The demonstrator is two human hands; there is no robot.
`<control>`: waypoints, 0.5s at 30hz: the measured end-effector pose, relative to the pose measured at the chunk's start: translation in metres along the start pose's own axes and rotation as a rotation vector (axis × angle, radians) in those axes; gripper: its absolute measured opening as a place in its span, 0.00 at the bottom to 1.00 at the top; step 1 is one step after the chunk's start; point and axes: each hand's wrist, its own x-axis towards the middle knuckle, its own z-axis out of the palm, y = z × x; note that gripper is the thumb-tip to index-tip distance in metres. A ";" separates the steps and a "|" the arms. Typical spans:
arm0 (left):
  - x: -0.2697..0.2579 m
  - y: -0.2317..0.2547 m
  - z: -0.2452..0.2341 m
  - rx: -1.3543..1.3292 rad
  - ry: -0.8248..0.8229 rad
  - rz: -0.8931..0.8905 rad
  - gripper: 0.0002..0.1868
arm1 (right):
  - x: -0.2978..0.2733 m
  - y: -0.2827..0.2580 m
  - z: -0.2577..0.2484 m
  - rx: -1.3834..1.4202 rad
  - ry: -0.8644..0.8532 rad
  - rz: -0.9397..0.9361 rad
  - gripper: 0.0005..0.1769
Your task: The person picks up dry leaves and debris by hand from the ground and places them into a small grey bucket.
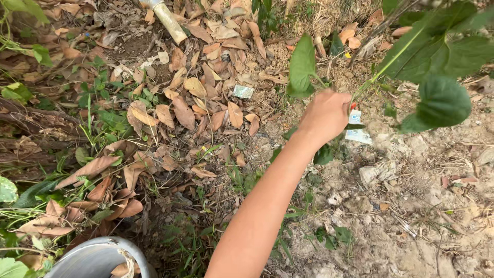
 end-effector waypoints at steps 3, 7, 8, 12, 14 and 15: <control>0.008 -0.002 -0.007 0.021 -0.151 -0.114 0.11 | -0.008 0.003 -0.009 -0.021 0.022 0.024 0.19; -0.006 -0.041 -0.022 0.219 -0.180 -0.244 0.11 | -0.021 -0.001 -0.030 -0.039 0.056 0.059 0.19; -0.014 -0.053 -0.026 0.250 -0.208 -0.284 0.11 | -0.021 -0.001 -0.033 -0.047 0.058 0.070 0.19; -0.027 -0.091 -0.033 0.348 -0.230 -0.383 0.15 | -0.031 0.020 -0.047 -0.037 0.075 0.192 0.20; -0.031 -0.100 -0.040 0.362 -0.232 -0.398 0.13 | -0.035 0.033 -0.046 -0.018 0.068 0.241 0.20; -0.033 -0.104 -0.043 0.371 -0.215 -0.346 0.12 | -0.034 0.036 -0.044 0.000 0.064 0.249 0.20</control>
